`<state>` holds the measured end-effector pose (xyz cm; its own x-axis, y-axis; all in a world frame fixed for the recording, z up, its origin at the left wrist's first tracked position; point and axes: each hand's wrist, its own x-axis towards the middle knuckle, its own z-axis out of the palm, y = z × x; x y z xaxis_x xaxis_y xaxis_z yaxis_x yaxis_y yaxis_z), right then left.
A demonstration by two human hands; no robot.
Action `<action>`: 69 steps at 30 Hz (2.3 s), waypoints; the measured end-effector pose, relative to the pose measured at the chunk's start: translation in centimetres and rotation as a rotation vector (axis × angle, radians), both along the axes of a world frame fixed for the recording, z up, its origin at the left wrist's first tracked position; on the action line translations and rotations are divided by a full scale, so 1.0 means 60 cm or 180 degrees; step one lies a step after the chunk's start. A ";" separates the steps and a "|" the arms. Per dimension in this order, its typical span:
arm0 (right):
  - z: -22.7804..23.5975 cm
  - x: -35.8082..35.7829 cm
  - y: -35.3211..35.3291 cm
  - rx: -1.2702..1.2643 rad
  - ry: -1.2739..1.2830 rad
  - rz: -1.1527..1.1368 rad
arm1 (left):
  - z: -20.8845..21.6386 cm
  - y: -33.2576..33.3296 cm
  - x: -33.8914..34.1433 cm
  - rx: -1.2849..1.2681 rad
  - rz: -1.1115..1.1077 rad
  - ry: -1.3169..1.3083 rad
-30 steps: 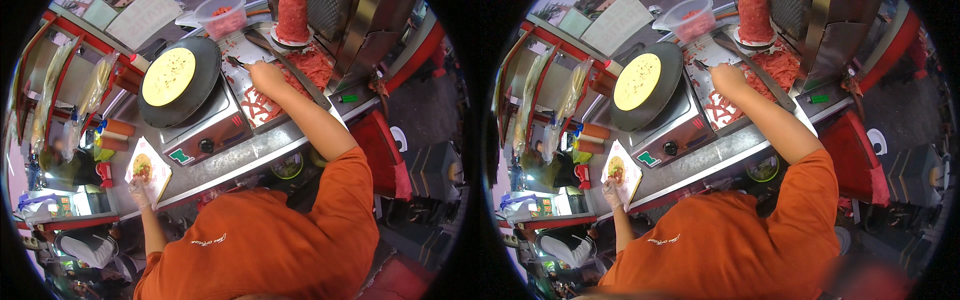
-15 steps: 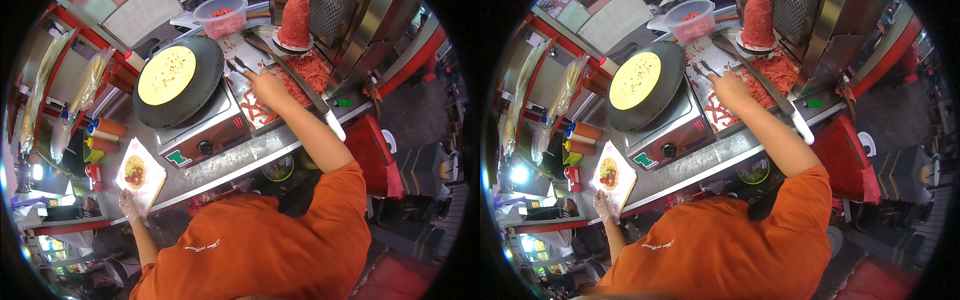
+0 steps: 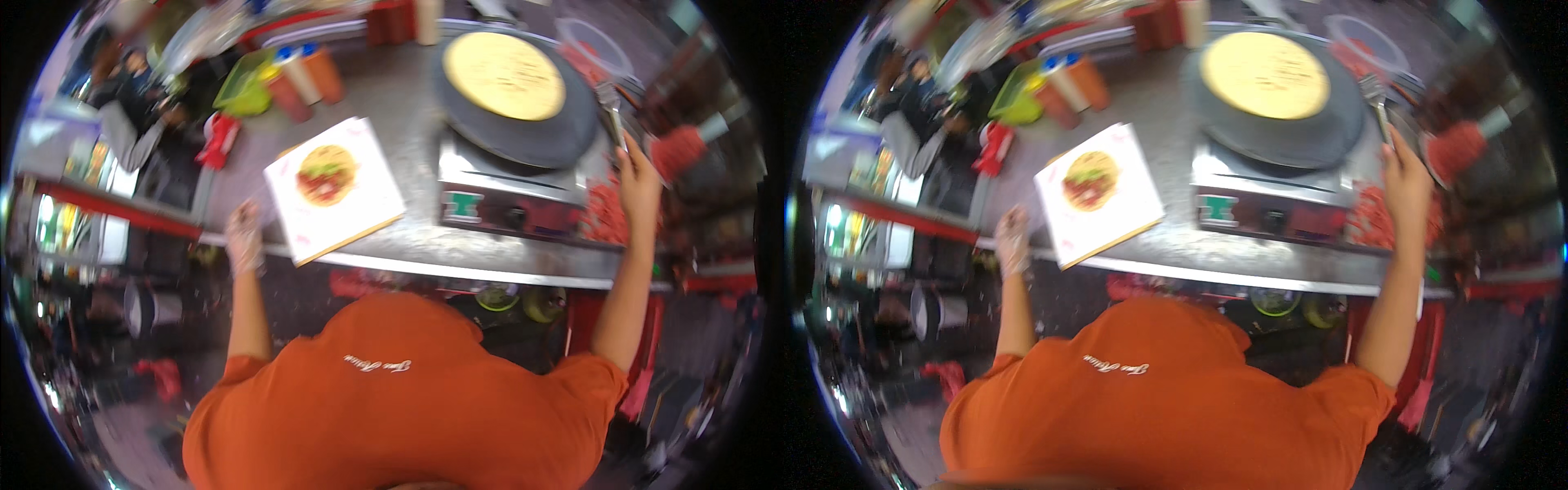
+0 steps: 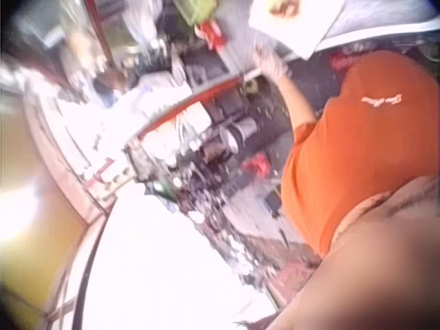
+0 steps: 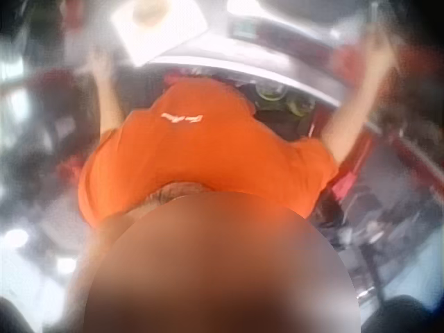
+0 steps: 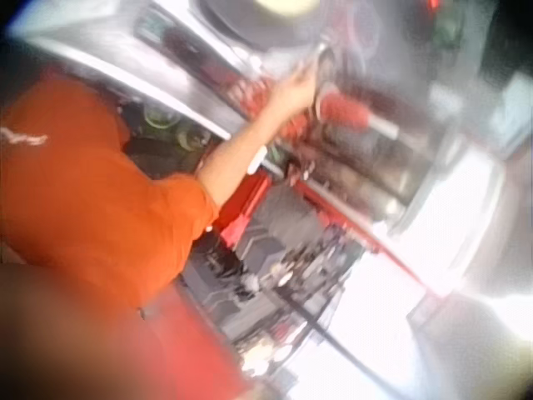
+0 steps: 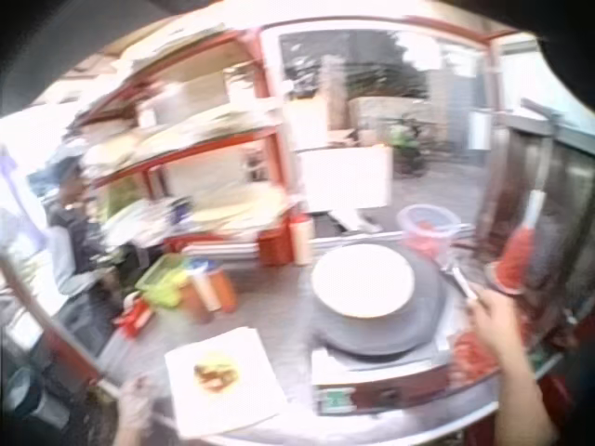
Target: The person cooks thin pancakes on a flat griddle, then assembles them into wraps by adding shredded lettuce, sliced meat, and sauces. The wraps are folded, wrapped in paper, and placed into plastic bags for customers.
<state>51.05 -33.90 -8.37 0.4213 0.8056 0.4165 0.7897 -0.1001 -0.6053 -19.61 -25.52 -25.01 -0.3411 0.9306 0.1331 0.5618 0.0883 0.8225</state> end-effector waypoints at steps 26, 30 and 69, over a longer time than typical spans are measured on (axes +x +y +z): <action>-0.108 0.104 -0.047 -0.0603 -0.0153 -0.0985 | -0.036 0.073 0.035 -0.0152 -0.1638 0.0043; -0.113 0.126 -0.042 -0.0661 -0.0211 -0.1041 | -0.062 0.080 0.009 0.0242 -0.1049 0.0089; -0.125 0.173 0.146 -0.1027 0.0577 -0.0992 | -0.093 0.147 -0.055 0.0071 -0.0349 -0.2415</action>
